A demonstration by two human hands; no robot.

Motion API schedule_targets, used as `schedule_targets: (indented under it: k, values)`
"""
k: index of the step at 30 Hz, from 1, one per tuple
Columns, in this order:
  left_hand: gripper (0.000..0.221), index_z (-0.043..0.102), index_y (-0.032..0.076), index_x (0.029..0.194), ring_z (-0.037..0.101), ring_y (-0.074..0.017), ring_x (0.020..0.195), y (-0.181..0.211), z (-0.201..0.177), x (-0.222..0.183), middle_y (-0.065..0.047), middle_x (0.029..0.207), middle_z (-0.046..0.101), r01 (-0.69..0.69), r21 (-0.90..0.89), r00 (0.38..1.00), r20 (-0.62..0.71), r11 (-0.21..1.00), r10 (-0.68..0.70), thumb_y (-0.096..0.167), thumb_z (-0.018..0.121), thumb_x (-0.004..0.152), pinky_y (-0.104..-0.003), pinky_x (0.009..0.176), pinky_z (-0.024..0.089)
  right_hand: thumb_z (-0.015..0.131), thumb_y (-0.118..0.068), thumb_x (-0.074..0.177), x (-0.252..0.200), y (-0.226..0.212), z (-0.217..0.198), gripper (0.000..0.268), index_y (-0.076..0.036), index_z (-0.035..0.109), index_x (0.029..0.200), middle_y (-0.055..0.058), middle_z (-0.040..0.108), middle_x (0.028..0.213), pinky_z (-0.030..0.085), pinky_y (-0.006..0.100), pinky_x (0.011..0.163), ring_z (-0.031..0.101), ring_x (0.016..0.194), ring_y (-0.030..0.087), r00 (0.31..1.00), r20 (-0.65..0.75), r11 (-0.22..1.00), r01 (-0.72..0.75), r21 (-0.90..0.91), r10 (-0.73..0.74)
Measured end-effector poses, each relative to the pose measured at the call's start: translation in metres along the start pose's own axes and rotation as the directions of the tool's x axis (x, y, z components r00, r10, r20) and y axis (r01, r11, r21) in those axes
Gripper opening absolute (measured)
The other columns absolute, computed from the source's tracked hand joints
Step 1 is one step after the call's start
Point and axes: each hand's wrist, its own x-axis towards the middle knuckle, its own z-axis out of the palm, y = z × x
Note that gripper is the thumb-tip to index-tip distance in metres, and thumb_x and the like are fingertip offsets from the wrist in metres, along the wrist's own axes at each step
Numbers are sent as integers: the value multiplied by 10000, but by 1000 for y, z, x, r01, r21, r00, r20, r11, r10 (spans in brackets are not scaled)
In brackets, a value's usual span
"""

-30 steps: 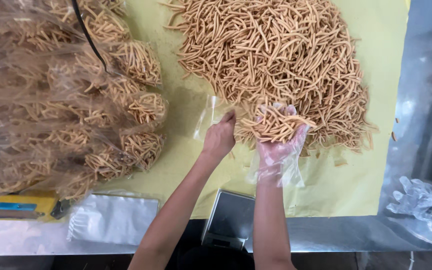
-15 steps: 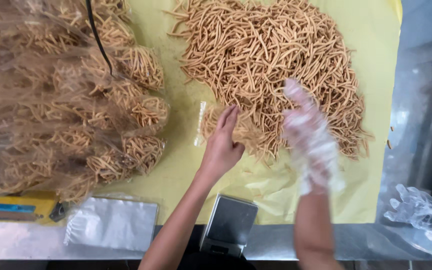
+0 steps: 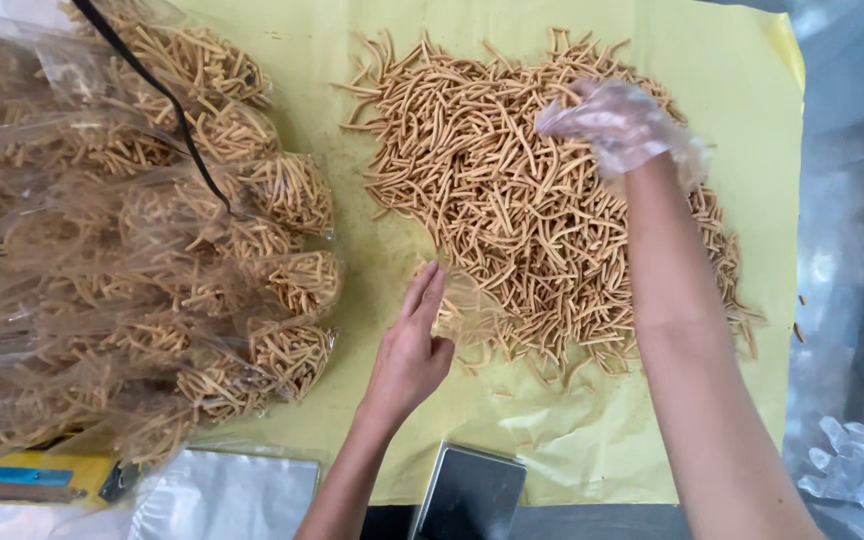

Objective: The person scoops thin fried snacks from a bulk pile on a yellow sheet, places them into small clear plastic bags, weighs each bag on a digital scale, and sets the filled bags aside. The person repeats this process multiple times.

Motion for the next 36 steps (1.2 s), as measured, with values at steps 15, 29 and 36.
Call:
schedule_targets:
  k: [15, 29, 36]
  values:
    - [853, 383, 121, 1568, 714, -273, 876, 14, 8, -28, -52, 1655, 385, -16, -126, 1000, -13, 992, 14, -60, 570, 756, -344, 739, 569, 334, -726, 988, -163, 10, 123, 756, -318, 149, 1597, 84, -21, 1698, 137, 523, 1257, 10, 1540, 335, 969, -82, 710, 113, -695, -235]
    - [675, 515, 127, 1450, 730, -316, 1105, -22, 32, -23, -33, 1526, 539, -216, 420, 976, 76, 881, 203, 28, 644, 795, -441, 942, 582, 708, -152, 860, -154, 66, 243, 530, -109, 528, 1356, 120, 575, 1234, 522, 320, 823, 567, 1022, 238, 701, -711, 621, 532, 576, 59]
    - [967, 351, 74, 1550, 683, -375, 1038, -5, 26, -1, -120, 1617, 381, -320, 206, 924, 283, 925, 256, -36, 626, 630, -458, 864, 557, 738, -3, 912, -257, 11, 192, 437, -122, 575, 1300, 64, 672, 1219, 622, 234, 847, 683, 1012, 127, 621, -763, 44, 770, 637, 179]
